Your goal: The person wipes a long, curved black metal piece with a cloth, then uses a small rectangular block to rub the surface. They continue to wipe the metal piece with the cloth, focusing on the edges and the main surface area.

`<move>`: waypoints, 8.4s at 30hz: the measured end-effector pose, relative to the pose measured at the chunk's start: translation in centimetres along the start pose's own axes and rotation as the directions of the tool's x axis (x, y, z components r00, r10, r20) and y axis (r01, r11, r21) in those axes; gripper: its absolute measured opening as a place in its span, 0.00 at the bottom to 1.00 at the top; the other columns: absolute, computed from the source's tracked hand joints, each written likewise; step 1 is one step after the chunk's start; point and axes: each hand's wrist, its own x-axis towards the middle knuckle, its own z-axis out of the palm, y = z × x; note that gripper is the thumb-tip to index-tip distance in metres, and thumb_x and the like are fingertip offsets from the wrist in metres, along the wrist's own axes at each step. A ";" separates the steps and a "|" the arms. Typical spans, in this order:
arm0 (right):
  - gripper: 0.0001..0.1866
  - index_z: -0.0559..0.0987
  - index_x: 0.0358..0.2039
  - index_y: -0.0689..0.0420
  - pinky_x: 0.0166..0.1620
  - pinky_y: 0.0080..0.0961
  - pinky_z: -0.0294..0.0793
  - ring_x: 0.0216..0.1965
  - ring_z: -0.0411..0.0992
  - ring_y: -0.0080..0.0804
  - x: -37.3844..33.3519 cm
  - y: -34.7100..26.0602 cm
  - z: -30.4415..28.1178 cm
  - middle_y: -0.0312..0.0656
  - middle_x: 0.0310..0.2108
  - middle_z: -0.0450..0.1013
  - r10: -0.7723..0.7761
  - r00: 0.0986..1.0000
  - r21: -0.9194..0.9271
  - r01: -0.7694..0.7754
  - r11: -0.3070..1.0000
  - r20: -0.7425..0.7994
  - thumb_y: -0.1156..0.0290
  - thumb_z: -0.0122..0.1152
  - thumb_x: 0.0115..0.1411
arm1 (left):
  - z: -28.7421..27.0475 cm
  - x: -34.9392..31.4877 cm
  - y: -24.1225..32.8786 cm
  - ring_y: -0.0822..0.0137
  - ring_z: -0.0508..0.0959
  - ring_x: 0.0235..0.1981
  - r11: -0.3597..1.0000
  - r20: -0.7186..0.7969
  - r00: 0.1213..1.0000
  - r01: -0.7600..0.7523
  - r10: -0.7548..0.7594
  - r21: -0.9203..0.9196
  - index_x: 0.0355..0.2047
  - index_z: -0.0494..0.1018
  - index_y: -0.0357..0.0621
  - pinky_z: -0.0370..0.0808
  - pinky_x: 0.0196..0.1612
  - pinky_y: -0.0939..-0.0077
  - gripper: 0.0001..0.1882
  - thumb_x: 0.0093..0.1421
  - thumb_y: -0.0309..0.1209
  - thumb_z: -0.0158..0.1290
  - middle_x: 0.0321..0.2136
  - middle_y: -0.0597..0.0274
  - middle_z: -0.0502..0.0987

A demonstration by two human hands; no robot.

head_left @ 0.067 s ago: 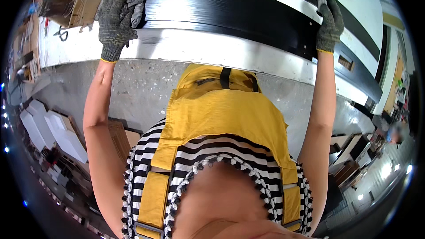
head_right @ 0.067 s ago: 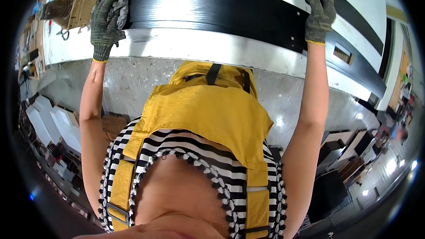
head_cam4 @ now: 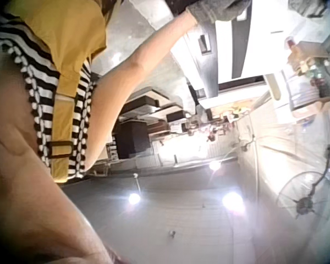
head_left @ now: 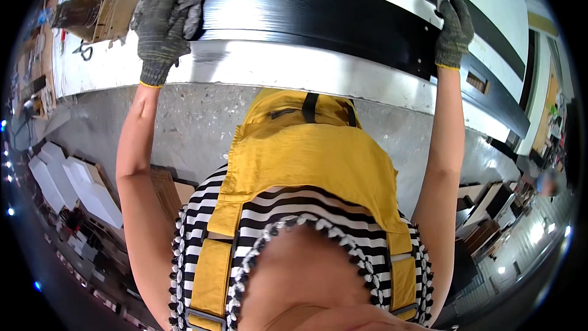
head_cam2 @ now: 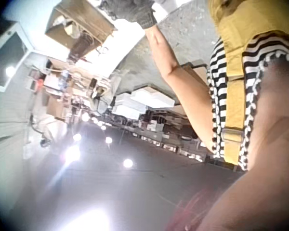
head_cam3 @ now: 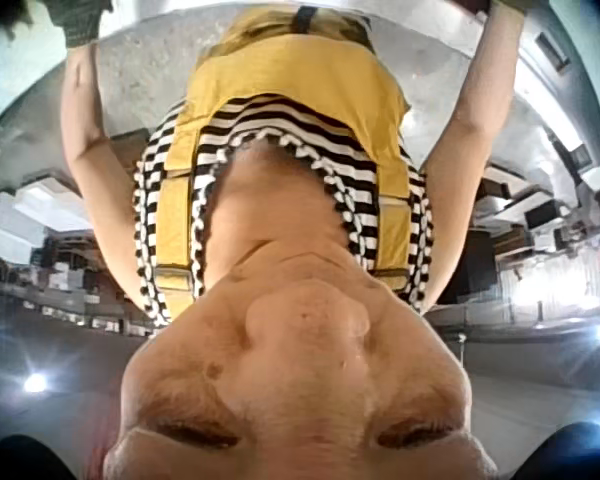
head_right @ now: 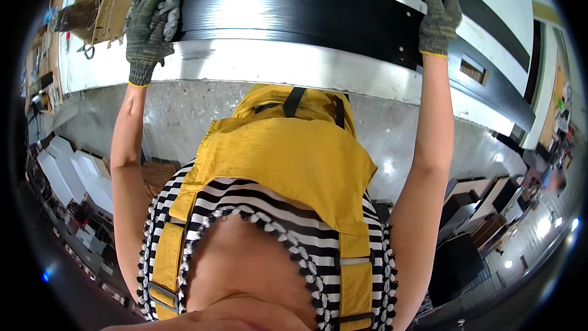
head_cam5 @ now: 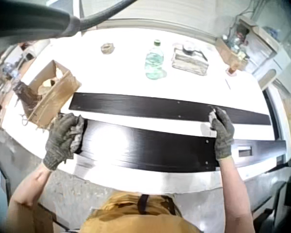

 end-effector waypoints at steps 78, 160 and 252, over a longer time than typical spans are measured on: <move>0.19 0.79 0.54 0.48 0.55 0.30 0.74 0.51 0.77 0.37 -0.4 13.9 -29.0 0.39 0.47 0.80 0.340 0.936 -0.942 -0.034 0.335 0.087 0.55 0.46 0.72 | 13.9 17.9 25.4 0.75 0.73 0.38 0.681 0.368 0.872 0.483 -0.322 -0.550 0.57 0.72 0.39 0.68 0.43 0.77 0.22 0.70 0.42 0.51 0.40 0.65 0.80; 0.19 0.84 0.46 0.51 0.45 0.42 0.75 0.41 0.77 0.49 -5.1 33.8 -59.4 0.44 0.38 0.79 -0.413 0.868 -0.816 -0.438 -0.378 -0.275 0.53 0.59 0.63 | 24.9 27.9 51.2 0.65 0.75 0.49 0.729 0.583 0.810 0.436 -0.063 -0.527 0.64 0.65 0.38 0.71 0.56 0.66 0.26 0.71 0.38 0.48 0.52 0.55 0.74; 0.28 0.83 0.49 0.46 0.47 0.38 0.74 0.43 0.76 0.40 -13.0 15.5 -47.5 0.41 0.42 0.79 -0.111 0.889 -0.747 -0.298 0.594 -0.443 0.49 0.74 0.49 | 27.4 24.9 56.4 0.60 0.77 0.52 0.440 0.298 0.950 0.231 0.088 -0.868 0.67 0.57 0.33 0.78 0.55 0.66 0.35 0.60 0.17 0.54 0.55 0.47 0.74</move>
